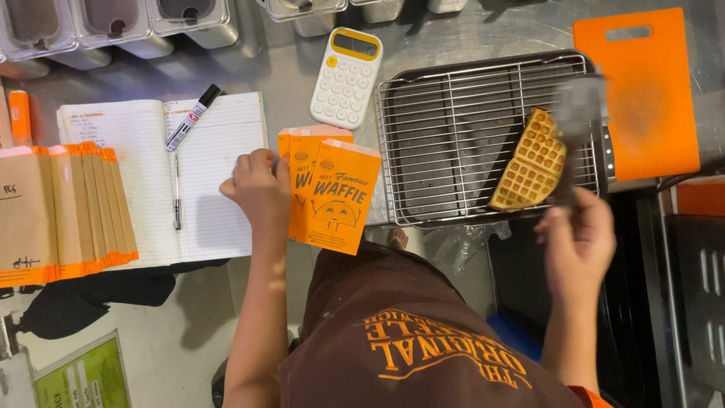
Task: The person places a cooked waffle on a wire rack, spreads a white creamy topping on one half and a red jam on the other half using a spatula, then folds the waffle and places it into an orange paper wrapper.
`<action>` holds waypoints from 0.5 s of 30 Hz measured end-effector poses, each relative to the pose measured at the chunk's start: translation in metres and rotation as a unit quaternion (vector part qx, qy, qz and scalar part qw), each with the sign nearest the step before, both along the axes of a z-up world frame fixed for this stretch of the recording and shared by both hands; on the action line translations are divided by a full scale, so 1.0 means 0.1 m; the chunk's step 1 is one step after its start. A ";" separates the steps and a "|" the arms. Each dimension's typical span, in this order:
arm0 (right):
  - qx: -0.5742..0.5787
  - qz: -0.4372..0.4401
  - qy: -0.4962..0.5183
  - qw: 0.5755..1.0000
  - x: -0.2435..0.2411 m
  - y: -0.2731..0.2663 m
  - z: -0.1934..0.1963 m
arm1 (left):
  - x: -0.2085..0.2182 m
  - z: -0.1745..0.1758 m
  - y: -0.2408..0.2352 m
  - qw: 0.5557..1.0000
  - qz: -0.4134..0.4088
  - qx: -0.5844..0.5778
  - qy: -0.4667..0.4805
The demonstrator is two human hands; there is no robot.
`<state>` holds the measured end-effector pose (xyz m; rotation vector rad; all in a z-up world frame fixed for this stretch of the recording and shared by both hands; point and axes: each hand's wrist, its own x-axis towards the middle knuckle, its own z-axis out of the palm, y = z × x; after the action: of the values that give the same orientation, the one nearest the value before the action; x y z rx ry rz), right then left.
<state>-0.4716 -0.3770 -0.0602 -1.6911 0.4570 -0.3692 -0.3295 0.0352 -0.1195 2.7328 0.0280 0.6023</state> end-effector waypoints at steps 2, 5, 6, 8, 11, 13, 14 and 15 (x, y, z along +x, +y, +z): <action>-0.001 0.076 0.030 0.997 0.02 0.28 0.07 | 0.09 -0.05 0.01 1.000 0.003 0.000 0.020; 0.059 0.184 0.102 0.976 0.11 0.73 0.14 | 0.27 -0.10 0.01 0.993 0.044 -0.012 0.110; 0.088 0.222 0.127 0.963 0.18 0.86 0.15 | 0.32 -0.10 0.01 0.986 0.063 -0.018 0.152; -0.009 0.321 0.125 0.939 0.28 1.10 0.16 | 0.38 -0.11 0.03 0.960 0.090 -0.072 0.256; 0.022 0.369 0.202 0.907 0.44 1.42 0.09 | 0.40 -0.15 0.03 0.950 0.094 -0.087 0.285; 0.065 0.387 0.195 0.899 0.48 1.53 0.02 | 0.37 -0.19 0.02 0.971 0.082 -0.067 0.217; 0.082 0.384 0.202 0.897 0.49 1.56 -0.01 | 0.35 -0.22 0.01 0.983 0.074 -0.052 0.159; 0.098 0.379 0.207 0.897 0.50 1.58 -0.05 | 0.37 -0.23 0.00 0.992 0.064 -0.037 0.098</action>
<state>-0.4214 -0.2193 -0.0649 -1.6069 0.1016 0.6017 -0.2922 0.0357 -0.1429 2.7227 0.2684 0.3548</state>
